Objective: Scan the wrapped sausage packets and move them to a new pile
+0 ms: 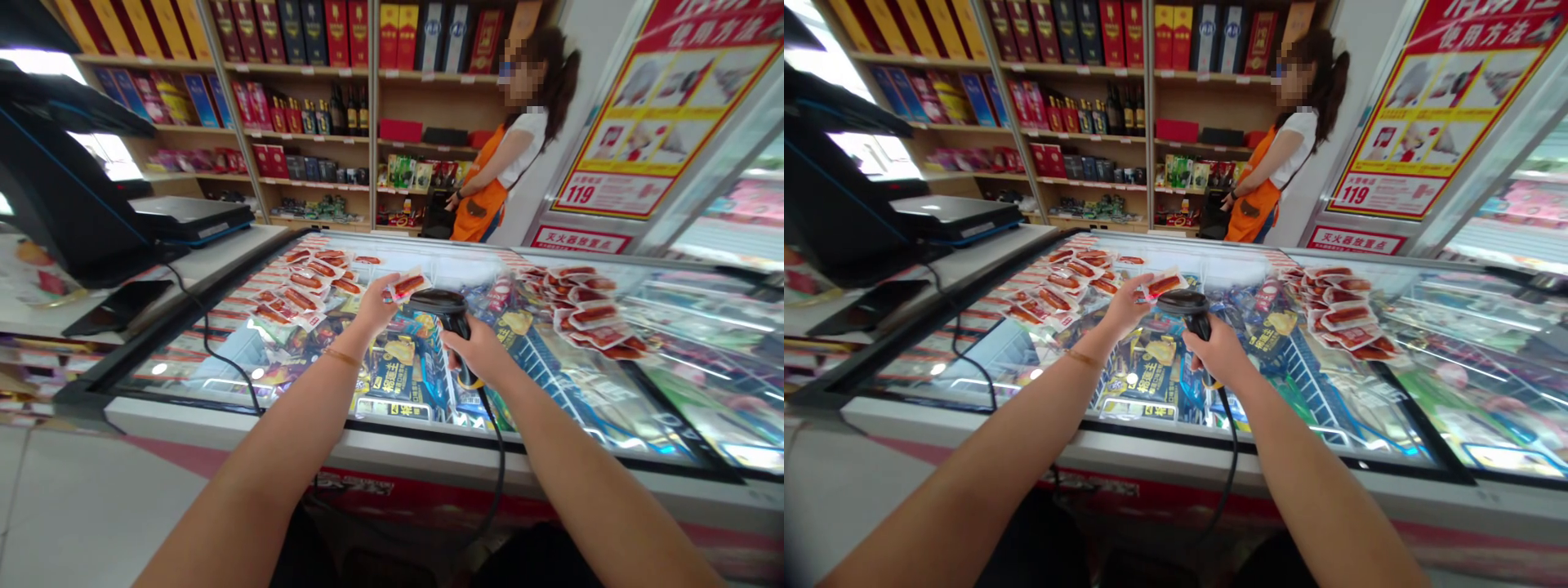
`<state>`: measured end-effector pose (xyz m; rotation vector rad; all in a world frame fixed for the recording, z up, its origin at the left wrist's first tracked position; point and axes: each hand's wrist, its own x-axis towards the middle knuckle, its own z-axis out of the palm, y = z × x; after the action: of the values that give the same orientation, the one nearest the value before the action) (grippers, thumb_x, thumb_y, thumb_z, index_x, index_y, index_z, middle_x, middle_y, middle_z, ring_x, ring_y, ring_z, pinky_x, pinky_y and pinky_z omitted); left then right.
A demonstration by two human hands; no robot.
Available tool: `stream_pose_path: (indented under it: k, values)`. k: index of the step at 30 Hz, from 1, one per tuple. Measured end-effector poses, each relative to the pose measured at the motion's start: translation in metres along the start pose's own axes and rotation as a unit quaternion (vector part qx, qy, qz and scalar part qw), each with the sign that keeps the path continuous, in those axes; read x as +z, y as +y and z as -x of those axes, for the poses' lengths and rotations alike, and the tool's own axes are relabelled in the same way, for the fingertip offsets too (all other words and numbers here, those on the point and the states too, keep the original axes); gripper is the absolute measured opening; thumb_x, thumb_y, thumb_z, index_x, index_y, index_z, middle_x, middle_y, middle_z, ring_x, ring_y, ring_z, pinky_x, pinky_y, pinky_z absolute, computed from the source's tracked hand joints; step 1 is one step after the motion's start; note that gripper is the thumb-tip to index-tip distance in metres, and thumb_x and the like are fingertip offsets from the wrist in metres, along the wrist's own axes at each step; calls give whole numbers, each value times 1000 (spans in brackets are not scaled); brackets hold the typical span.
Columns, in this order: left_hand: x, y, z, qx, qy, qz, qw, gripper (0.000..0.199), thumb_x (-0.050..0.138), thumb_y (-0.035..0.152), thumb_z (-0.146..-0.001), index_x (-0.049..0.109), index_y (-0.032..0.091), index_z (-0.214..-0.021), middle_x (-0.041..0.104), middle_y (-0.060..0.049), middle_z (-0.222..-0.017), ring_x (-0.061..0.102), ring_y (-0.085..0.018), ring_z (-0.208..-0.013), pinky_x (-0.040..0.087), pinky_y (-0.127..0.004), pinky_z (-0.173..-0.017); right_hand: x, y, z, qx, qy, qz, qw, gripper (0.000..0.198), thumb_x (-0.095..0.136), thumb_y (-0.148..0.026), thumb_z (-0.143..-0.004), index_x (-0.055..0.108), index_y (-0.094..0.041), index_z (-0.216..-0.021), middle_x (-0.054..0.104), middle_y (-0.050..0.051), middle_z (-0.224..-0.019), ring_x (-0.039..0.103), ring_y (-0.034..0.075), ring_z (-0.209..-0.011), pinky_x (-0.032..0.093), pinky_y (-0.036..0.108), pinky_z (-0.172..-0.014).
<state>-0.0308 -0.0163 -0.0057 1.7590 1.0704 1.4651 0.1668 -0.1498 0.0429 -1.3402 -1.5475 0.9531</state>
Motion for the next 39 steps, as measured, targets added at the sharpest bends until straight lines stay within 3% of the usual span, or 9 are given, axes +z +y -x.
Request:
stream_pose_path:
  k: [13,20,24,29,36,39]
  values:
    - [-2,1,-1,-43,-7,47,998,68,72,18,-58,60,14,-124,67,-14,-117,69,-22,-91,57,-33,-77,-3,-3,-1,-8,-10,-9,1000,11,60,-28,-78,51,-21,-81,59,-5,-57,58,13,-39,44,23,-42]
    - [-7,-7,-3,-49,8,63,997,66,70,14,-55,63,18,-121,67,-10,-122,69,-20,-93,56,-34,-83,-3,-2,-1,-16,-18,3,1000,12,60,-28,-78,52,-20,-82,55,-6,-49,58,13,-39,45,23,-44]
    - [-6,-9,-3,-39,16,63,997,63,70,13,-56,65,18,-118,66,-11,-123,68,-22,-96,56,-34,-84,-2,0,-2,-15,-23,-6,1000,15,60,-29,-78,52,-20,-87,60,-5,-57,60,14,-41,45,24,-42]
    - [-6,-8,-3,-45,7,62,997,66,69,13,-56,63,18,-121,67,-11,-122,69,-21,-92,57,-35,-83,-3,-2,0,-15,-21,9,1000,11,59,-27,-78,50,-20,-80,55,-6,-50,57,13,-38,45,23,-43]
    - [4,-6,0,-67,8,64,996,69,67,13,-55,61,16,-123,70,-10,-111,69,-22,-89,57,-36,-80,-7,-5,-4,9,-1,-27,1000,12,60,-26,-77,51,-20,-81,59,-5,-57,58,12,-38,44,22,-41]
    - [15,5,2,-72,-34,59,995,73,66,12,-55,59,14,-127,70,-12,-111,69,-24,-92,58,-36,-77,-20,-4,-3,31,19,-49,998,11,61,-25,-76,51,-20,-79,59,-4,-59,58,12,-38,44,21,-39]
